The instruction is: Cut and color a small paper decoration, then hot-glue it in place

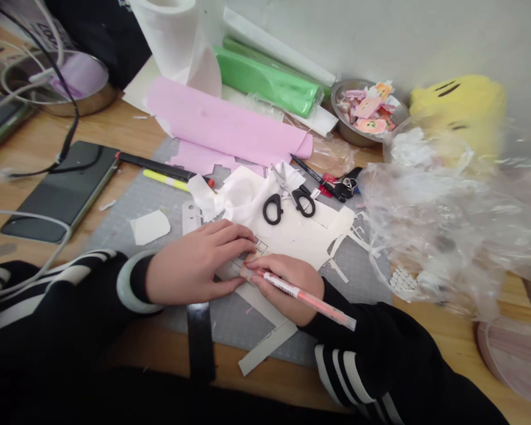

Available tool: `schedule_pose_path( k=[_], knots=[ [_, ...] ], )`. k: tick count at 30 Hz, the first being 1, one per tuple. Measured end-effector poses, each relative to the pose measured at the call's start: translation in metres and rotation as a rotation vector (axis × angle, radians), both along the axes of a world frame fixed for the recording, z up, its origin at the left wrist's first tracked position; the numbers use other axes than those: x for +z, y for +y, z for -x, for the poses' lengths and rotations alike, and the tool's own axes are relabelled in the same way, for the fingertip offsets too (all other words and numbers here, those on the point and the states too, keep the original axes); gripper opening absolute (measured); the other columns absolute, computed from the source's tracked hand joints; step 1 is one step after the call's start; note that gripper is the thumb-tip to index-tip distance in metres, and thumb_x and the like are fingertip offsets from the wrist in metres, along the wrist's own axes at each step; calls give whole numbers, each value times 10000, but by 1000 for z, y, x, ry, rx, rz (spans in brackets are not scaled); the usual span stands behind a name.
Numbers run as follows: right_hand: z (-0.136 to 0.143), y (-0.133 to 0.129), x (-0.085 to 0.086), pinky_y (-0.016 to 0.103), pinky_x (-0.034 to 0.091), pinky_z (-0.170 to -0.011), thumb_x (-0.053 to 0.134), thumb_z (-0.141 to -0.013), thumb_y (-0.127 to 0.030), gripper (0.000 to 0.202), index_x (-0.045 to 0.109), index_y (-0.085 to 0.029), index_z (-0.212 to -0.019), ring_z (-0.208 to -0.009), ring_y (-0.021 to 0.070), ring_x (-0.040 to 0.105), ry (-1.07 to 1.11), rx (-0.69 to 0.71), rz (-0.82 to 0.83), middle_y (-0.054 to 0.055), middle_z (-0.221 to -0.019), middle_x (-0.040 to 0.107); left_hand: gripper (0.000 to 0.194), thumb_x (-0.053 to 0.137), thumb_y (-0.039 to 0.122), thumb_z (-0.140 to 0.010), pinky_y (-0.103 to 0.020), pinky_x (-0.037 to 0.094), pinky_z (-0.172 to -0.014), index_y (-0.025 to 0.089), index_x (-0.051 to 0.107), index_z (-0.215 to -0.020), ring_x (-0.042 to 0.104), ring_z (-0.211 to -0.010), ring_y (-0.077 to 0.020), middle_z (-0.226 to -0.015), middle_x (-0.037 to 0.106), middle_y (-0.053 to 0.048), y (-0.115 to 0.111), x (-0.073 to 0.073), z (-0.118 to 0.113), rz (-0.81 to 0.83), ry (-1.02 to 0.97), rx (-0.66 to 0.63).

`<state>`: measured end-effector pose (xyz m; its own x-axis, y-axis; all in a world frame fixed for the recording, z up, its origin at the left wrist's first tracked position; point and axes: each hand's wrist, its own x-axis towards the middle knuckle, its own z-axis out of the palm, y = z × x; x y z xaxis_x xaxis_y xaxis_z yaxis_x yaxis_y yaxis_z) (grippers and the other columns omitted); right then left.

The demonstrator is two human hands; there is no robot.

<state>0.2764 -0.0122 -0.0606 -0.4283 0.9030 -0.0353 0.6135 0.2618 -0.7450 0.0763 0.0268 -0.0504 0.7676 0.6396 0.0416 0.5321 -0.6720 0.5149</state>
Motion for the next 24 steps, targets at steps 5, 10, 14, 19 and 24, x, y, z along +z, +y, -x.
schedule_pose_path(
  k=[5,10,14,19,24],
  knots=[
    [0,0,2,265,546,-741,484,-850,-331,248,662,-207,-969,-803,153,680,5,-28,4,30,-904,725,314,545,305,-794,-399,425,-918,142,570,-1062,486,-1027,-243,-1144,543,-89,0,0,-1,-5,5,-4],
    [3,0,4,279,543,-764,477,-859,-375,263,678,-216,-920,-799,156,679,9,-44,21,26,-888,726,320,552,310,-791,-400,427,-917,145,564,-1065,484,-1035,-244,-1150,539,-89,-1,1,-1,-9,8,-2],
    [3,-1,5,283,541,-770,494,-847,-343,240,682,-216,-924,-802,157,677,10,-78,22,31,-900,726,312,549,307,-794,-398,426,-917,151,564,-1063,487,-1035,-243,-1148,542,-92,0,1,-1,-7,6,-4],
    [1,-1,4,286,542,-772,487,-850,-332,240,683,-223,-933,-799,156,676,14,-26,31,26,-891,727,317,546,306,-794,-402,432,-905,145,565,-1067,489,-1018,-243,-1142,546,-94,-1,0,-1,-9,0,-4],
    [2,0,4,276,545,-774,494,-850,-352,244,684,-216,-918,-834,160,680,16,-63,35,31,-912,727,318,549,311,-792,-404,432,-904,141,570,-1060,488,-1018,-247,-1135,546,-90,0,0,-1,-9,3,0]
  ],
)
